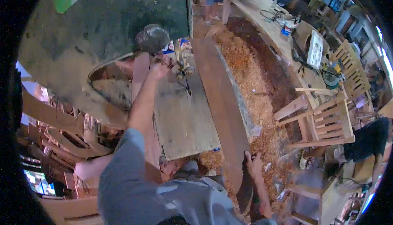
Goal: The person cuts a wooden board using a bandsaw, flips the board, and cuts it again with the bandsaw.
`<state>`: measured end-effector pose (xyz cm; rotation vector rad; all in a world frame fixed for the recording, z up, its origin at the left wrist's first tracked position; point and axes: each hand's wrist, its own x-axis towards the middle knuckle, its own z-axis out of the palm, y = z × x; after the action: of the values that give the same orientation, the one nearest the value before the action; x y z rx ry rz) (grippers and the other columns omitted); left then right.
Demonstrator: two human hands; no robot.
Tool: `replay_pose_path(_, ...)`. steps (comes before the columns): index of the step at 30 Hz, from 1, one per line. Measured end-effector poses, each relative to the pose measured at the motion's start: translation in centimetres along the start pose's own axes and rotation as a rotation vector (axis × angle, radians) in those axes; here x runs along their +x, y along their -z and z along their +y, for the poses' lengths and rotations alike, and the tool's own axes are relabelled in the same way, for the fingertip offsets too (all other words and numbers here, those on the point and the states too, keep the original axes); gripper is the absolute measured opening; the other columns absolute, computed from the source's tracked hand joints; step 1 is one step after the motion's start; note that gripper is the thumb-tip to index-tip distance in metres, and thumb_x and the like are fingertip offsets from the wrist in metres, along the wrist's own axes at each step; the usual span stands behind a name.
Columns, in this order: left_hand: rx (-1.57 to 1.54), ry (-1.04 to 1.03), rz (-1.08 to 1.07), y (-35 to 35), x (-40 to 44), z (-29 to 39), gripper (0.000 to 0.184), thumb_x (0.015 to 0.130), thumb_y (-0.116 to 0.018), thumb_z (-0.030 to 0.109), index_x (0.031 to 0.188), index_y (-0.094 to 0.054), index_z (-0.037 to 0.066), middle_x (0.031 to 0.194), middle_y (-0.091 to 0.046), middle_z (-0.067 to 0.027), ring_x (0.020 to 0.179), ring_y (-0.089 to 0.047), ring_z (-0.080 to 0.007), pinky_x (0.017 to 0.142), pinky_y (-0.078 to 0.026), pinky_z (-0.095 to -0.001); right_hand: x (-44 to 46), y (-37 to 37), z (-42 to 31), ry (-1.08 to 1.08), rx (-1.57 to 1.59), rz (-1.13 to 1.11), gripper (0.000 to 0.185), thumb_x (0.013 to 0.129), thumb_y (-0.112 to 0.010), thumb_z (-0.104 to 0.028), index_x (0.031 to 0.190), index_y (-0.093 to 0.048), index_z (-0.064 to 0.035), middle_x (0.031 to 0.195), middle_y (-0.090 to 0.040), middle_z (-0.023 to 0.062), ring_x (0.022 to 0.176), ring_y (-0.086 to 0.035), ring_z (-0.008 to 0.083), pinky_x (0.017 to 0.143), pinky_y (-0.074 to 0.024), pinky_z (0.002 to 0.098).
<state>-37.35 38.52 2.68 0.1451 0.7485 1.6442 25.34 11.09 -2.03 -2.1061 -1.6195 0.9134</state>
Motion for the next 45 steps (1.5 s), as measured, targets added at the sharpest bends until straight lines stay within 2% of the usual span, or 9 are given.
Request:
replay_pose_path(3,-0.024,0.009,0.025,-2.4,3.9,0.3,0.049,0.109,-0.052,0.036,0.143,-0.049,0.000,0.130,-0.061,-0.0148,0.123,-0.058,-0.0280,0.109,-0.045,-0.0427,3.2,3.4,-4.5,-0.030,-0.404,-0.222,0.087,0.092,-0.072,-0.056,0.142,-0.043,0.0085,0.111,-0.069,0.0337,0.103,-0.067,0.0524,0.088,-0.0537,0.0518)
replay_pose_path(6,-0.028,0.000,0.020,-4.3,5.9,0.5,0.048,0.109,-0.052,0.035,0.142,-0.050,0.000,0.130,-0.062,-0.0146,0.122,-0.058,-0.0279,0.108,-0.045,-0.0425,10.4,7.9,-19.4,0.809,-0.079,0.210,0.073,0.099,-0.068,-0.016,0.158,-0.029,0.0000,0.143,-0.054,0.0322,0.136,-0.054,0.0402,0.111,-0.0437,0.0462)
replay_pose_path(9,0.016,0.002,0.020,-4.5,5.8,0.9,0.048,0.109,-0.053,0.035,0.141,-0.051,0.000,0.129,-0.062,-0.0145,0.121,-0.059,-0.0277,0.108,-0.045,-0.0422,10.5,12.7,-43.2,0.976,0.545,-0.026,0.056,0.109,-0.045,-0.036,0.150,-0.046,0.0016,0.154,-0.048,0.0206,0.149,-0.040,0.0328,0.123,-0.0297,0.0400)
replay_pose_path(14,0.054,-0.018,0.035,-2.1,2.1,1.3,0.047,0.108,-0.053,0.034,0.140,-0.051,0.000,0.128,-0.062,-0.0142,0.120,-0.059,-0.0275,0.107,-0.046,-0.0418,17.4,8.4,-63.8,0.635,0.826,-0.453,0.044,0.107,-0.046,-0.037,0.128,-0.061,-0.0015,0.117,-0.069,0.0207,0.100,-0.069,0.0335,0.087,-0.0551,0.0434)
replay_pose_path(21,0.126,-0.015,0.075,1.5,-4.1,1.8,0.045,0.108,-0.054,0.033,0.139,-0.053,0.000,0.127,-0.063,-0.0139,0.118,-0.060,-0.0271,0.105,-0.047,-0.0412,16.3,8.1,-64.0,0.740,1.142,-0.406,0.031,0.095,-0.058,-0.025,0.120,-0.069,-0.0090,0.096,-0.072,0.0199,0.087,-0.073,0.0337,0.076,-0.0571,0.0423)
replay_pose_path(27,0.168,0.012,0.109,2.6,-6.0,0.9,0.044,0.107,-0.055,0.032,0.138,-0.054,0.000,0.126,-0.063,-0.0136,0.116,-0.060,-0.0268,0.104,-0.047,-0.0407,25.2,2.8,-65.4,1.453,1.001,0.089,0.028,0.091,-0.065,-0.019,0.115,-0.072,-0.0054,0.091,-0.071,0.0148,0.086,-0.070,0.0258,0.080,-0.0550,0.0352)
replay_pose_path(33,0.188,0.038,0.093,1.2,-3.1,-0.5,0.043,0.107,-0.056,0.032,0.136,-0.055,0.000,0.125,-0.064,-0.0134,0.115,-0.061,-0.0265,0.103,-0.048,-0.0402,21.5,4.3,-63.4,1.286,1.107,-0.183,0.034,0.098,-0.060,-0.035,0.104,-0.066,-0.0026,0.095,-0.062,-0.0012,0.089,-0.056,0.0092,0.079,-0.0453,0.0260)
replay_pose_path(43,0.170,0.089,0.043,-1.9,6.4,-4.9,0.041,0.106,-0.057,0.030,0.134,-0.057,0.000,0.123,-0.065,-0.0129,0.112,-0.062,-0.0260,0.101,-0.049,-0.0394,23.7,4.9,-65.0,1.336,0.958,-0.051,0.035,0.097,-0.062,-0.031,0.108,-0.069,0.0009,0.088,-0.068,0.0095,0.070,-0.063,0.0163,0.062,-0.0506,0.0330)
replay_pose_path(45,0.174,0.080,0.043,-1.7,6.7,-5.1,0.041,0.105,-0.058,0.030,0.134,-0.057,0.000,0.123,-0.065,-0.0128,0.112,-0.062,-0.0259,0.101,-0.049,-0.0392,23.6,6.5,-65.1,1.432,0.326,0.067,0.031,0.097,-0.061,-0.023,0.110,-0.067,0.0040,0.081,-0.066,0.0125,0.058,-0.063,0.0191,0.051,-0.0525,0.0357)
